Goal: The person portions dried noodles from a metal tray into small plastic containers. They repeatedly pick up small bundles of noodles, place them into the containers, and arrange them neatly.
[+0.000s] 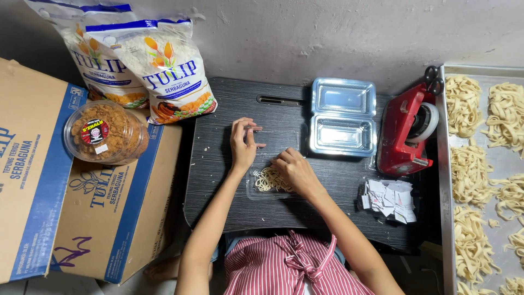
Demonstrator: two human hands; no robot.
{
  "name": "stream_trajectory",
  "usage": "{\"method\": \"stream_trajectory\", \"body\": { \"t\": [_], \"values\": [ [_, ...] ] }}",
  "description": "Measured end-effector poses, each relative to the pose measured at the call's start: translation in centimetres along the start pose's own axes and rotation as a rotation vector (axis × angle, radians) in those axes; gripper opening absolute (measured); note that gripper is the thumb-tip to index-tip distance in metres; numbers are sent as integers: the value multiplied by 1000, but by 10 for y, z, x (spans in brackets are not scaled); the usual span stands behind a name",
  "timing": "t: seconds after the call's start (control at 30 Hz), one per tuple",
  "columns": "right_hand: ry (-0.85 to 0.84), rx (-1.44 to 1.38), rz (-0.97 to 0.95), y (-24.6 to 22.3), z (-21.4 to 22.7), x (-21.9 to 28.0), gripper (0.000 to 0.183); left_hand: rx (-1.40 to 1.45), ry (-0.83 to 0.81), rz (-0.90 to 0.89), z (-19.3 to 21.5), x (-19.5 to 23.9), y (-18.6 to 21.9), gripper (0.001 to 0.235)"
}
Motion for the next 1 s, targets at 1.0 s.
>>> {"method": "stream_trajectory", "body": {
  "t": [1.0],
  "values": [
    [291,-213,-484,-29,-8,3,10,287,-510,568,2,1,-20,32]
  ]
}}
Point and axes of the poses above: each hand's wrist, its own x-axis away from the middle knuckle, its own z-axis out of the back of the hand, y = z × x, the point moved 1 cm from there along -x, towards the middle knuckle, and after that the axes turned 14 degrees about -x, right-handed, at the moved point
